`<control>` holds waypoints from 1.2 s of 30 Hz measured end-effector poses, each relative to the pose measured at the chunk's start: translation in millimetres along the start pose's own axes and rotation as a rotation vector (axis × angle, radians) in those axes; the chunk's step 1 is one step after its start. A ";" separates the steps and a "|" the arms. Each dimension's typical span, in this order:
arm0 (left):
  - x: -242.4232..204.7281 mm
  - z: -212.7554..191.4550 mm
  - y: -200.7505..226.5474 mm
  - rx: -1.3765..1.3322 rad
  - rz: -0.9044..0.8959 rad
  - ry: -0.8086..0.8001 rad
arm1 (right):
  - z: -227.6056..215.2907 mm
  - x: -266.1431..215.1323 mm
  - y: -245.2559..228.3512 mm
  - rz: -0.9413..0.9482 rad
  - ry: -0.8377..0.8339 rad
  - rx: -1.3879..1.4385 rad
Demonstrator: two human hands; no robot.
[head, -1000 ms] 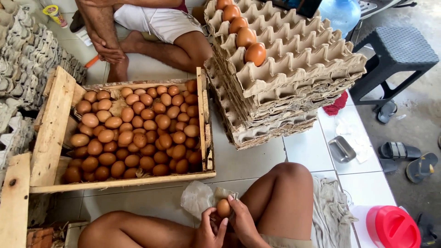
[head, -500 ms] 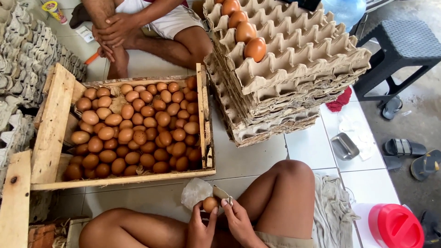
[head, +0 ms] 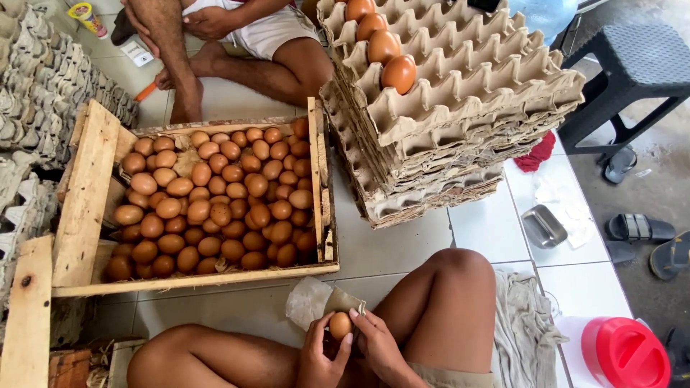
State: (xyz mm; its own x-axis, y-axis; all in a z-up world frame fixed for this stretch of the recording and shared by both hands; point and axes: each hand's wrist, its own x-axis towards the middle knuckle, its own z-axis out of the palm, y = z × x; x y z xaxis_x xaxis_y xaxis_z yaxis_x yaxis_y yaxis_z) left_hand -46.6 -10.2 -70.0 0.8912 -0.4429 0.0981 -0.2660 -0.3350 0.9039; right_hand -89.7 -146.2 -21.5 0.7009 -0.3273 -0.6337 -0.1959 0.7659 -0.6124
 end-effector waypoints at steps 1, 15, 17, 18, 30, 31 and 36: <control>0.8 -0.6 -0.8 0.005 -0.052 0.015 | -1.8 0.9 2.1 0.015 -0.055 0.012; 1.0 4.9 -11.5 0.065 -0.073 0.071 | -2.0 -5.2 3.5 -0.037 -0.171 -0.044; 4.3 -0.5 -6.9 0.041 -0.158 0.088 | 0.5 -8.4 1.1 -0.108 -0.176 -0.245; 4.4 -0.8 -6.8 0.041 -0.158 0.089 | 2.9 -9.1 -1.2 -0.107 -0.178 -0.245; 1.6 0.7 -5.3 0.039 -0.034 -0.055 | -11.0 14.4 18.1 0.016 -0.021 0.082; 0.7 1.1 -7.5 0.033 -0.069 -0.034 | -10.8 13.2 18.9 0.002 -0.071 0.091; 4.8 -1.3 -8.4 -0.014 -0.196 0.116 | -5.8 1.2 14.6 -0.041 -0.211 -0.062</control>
State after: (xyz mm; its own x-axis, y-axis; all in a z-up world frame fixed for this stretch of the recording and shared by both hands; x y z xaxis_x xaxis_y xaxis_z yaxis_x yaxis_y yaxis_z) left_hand -39.7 -8.5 -76.6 0.9619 -0.2712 -0.0336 -0.0789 -0.3932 0.9160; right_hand -95.7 -138.6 -33.9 0.8359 -0.2298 -0.4984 -0.2010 0.7169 -0.6676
